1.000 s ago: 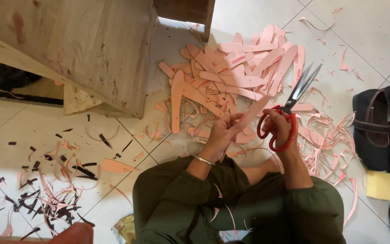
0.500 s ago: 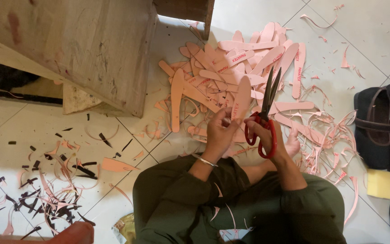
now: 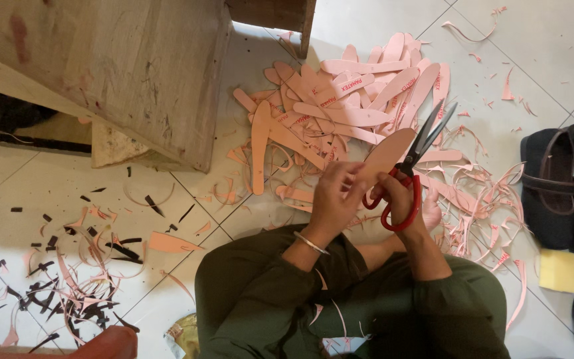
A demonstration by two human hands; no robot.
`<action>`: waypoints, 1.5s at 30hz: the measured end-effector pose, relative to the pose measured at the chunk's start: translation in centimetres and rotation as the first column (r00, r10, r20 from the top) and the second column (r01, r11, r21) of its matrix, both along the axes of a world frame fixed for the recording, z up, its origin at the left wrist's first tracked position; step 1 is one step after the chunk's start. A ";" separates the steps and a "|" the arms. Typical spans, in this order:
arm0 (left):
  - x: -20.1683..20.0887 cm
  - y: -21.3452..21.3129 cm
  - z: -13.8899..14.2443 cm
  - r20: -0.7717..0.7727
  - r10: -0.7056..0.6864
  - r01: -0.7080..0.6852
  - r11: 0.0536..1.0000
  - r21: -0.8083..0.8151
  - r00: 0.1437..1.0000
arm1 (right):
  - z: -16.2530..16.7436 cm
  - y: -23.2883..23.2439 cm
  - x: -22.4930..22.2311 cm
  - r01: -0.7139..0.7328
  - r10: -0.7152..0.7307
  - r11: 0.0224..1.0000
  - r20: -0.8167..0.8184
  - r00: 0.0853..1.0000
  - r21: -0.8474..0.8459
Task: The person sits on the floor and uses scissors to trim excess material from the edges of pink foam shoe insoles, cutting along the drawn outline and placing finished insoles onto a pile on the floor.
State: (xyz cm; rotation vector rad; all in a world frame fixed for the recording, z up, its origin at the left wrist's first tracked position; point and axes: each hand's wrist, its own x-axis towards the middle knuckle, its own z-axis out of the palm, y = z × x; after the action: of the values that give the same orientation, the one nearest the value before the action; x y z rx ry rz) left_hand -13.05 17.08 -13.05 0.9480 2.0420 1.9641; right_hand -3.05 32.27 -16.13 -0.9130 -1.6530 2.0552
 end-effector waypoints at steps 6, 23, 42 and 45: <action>-0.8 0.9 -3.8 0.479 -0.160 0.140 0.987 0.077 0.863 | 0.3 -0.3 -0.1 -0.018 0.023 0.999 0.110 0.994 -0.044; -0.9 1.4 -6.2 0.712 -0.431 0.221 0.901 0.373 0.554 | 1.3 -0.6 -0.3 -0.028 0.022 0.999 0.139 0.990 0.038; -1.4 -0.6 -0.2 -0.292 -0.001 -0.058 0.980 -0.191 0.956 | 1.5 2.4 -0.2 0.240 -0.294 0.853 -0.047 0.955 -0.464; -0.4 0.4 -2.4 0.001 -0.176 0.164 0.916 -0.366 0.984 | 1.0 1.6 -0.3 0.144 -0.199 0.842 -0.052 0.979 -0.520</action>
State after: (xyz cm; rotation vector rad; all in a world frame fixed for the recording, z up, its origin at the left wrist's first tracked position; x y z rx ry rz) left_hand -13.47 17.48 -15.41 1.0323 2.1539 1.4221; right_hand -3.37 33.86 -15.12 -1.0469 -0.9285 2.4101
